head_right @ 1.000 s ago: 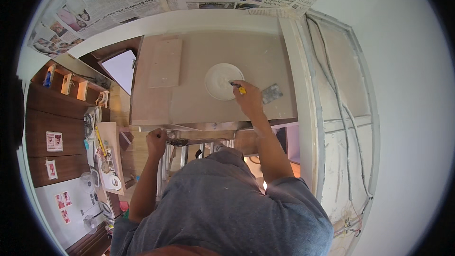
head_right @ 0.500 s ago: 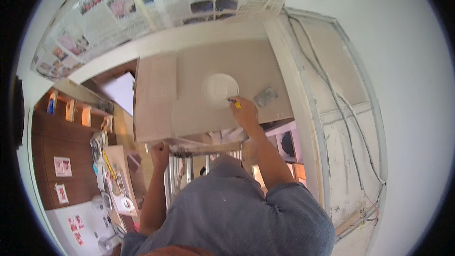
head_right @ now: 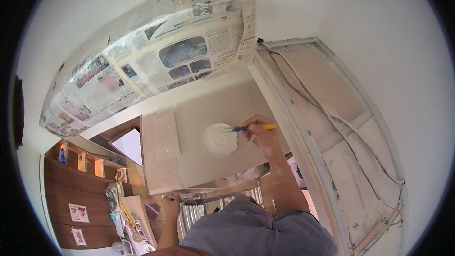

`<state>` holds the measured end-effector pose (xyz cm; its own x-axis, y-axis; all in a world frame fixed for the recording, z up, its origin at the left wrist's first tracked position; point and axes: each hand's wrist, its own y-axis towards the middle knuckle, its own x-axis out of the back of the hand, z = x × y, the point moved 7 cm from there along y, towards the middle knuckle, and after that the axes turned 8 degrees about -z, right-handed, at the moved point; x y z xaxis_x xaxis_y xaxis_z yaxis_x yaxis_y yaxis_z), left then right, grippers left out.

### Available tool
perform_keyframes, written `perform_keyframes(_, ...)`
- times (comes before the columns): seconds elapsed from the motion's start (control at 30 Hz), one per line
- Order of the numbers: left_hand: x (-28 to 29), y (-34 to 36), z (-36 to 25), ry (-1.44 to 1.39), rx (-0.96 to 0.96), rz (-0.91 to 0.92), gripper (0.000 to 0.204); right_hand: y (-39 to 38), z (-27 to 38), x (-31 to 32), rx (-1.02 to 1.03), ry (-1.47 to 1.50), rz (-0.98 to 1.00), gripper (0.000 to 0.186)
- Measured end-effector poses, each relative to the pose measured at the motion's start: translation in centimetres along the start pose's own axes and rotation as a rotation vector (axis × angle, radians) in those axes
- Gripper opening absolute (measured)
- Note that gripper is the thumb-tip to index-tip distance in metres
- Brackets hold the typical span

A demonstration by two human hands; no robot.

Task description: The person stands on a ladder and paints the ceiling white using a small brush. They repeatedly dip the brush into a paint container and apply paint to the ceiling area above a newspaper-covered object.

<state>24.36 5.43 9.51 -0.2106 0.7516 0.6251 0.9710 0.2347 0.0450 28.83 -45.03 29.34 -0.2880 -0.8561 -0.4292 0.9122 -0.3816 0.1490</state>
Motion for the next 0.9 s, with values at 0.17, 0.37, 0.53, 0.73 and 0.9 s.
perform_keyframes(0.17, -0.1, 0.5, -0.4, 0.082, 0.016, 0.09, 0.034, 3.7, 11.3, 1.6, 0.432, 0.606, -0.251, 0.039)
perform_keyframes(0.37, 5.1, 5.3, -17.5, 0.129, -0.213, 0.082, 0.017, 10.5, 20.9, -0.2, 0.775, 0.4, -0.299, 0.043)
perform_keyframes(0.53, 13.7, 10.4, -44.9, 0.088, -0.896, -0.274, 0.037, 15.8, 23.1, -2.9, 0.807, 0.364, -0.335, 0.039)
perform_keyframes(0.73, 7.4, 13.0, -65.4, 0.4, -1.548, -0.271, 0.074, 20.9, 24.2, -2.9, 0.866, 0.373, -0.321, 0.038)
perform_keyframes(0.9, 0.8, 14.6, -69.9, 0.588, -1.644, -0.154, 0.086, 25.8, 24.8, -3.2, 0.888, 0.238, -0.361, 0.036)
